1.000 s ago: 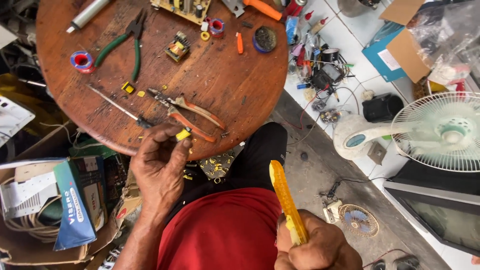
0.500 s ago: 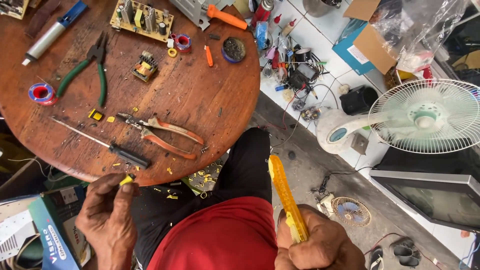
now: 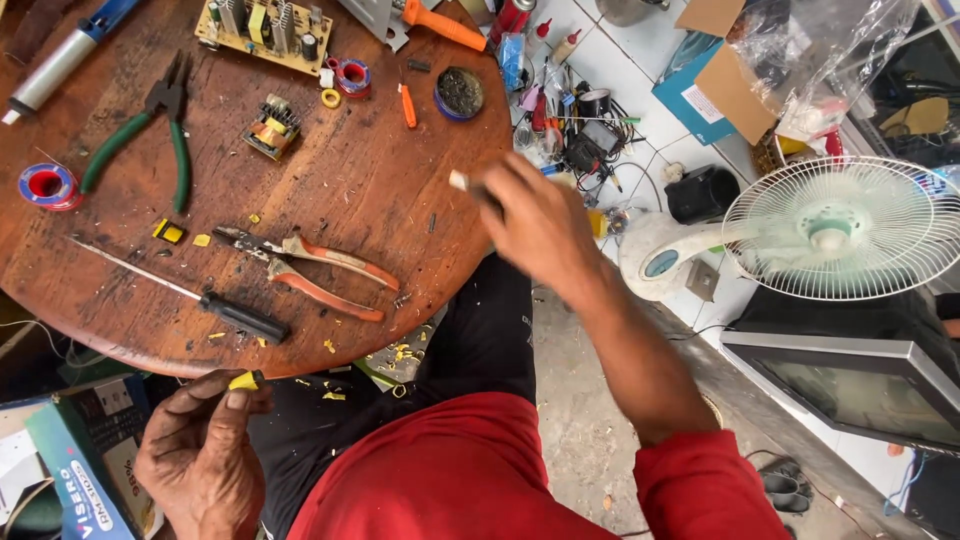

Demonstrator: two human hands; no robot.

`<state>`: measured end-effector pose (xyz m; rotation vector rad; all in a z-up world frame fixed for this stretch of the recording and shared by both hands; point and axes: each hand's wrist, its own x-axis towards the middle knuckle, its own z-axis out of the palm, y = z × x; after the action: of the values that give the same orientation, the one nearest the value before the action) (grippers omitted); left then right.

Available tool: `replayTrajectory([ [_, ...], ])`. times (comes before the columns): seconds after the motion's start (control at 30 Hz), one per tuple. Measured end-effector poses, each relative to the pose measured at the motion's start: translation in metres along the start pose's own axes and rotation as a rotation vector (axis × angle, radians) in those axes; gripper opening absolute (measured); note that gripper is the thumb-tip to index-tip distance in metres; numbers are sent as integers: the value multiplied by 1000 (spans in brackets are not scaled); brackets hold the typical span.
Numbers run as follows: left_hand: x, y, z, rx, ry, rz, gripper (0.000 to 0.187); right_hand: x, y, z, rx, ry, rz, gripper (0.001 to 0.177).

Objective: The person is working at a cluttered wooden table, handling a small yellow electrical component. They use their hands to manipulate the component and a small tool to adjust or clean it. Various tools and electronic parts are scattered on the table.

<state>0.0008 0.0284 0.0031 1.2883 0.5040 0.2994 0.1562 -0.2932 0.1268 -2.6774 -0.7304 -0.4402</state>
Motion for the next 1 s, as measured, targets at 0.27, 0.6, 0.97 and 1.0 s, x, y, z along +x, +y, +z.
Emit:
replayTrajectory([
  [0.27,-8,-6,-7,43,-16,-41,26,13,122,96,-384,-291,183,22],
  [0.6,-14,-7,-1,45,-18,-108,22,19,149,115,-501,-217,76,22],
  [0.97,-4,-11,2,-309,-27,-214,22,-32,148,64,-83,38,449,17],
  [1.0,-3,-11,5,-310,-27,-213,22,-35,134,64,-83,38,448,17],
])
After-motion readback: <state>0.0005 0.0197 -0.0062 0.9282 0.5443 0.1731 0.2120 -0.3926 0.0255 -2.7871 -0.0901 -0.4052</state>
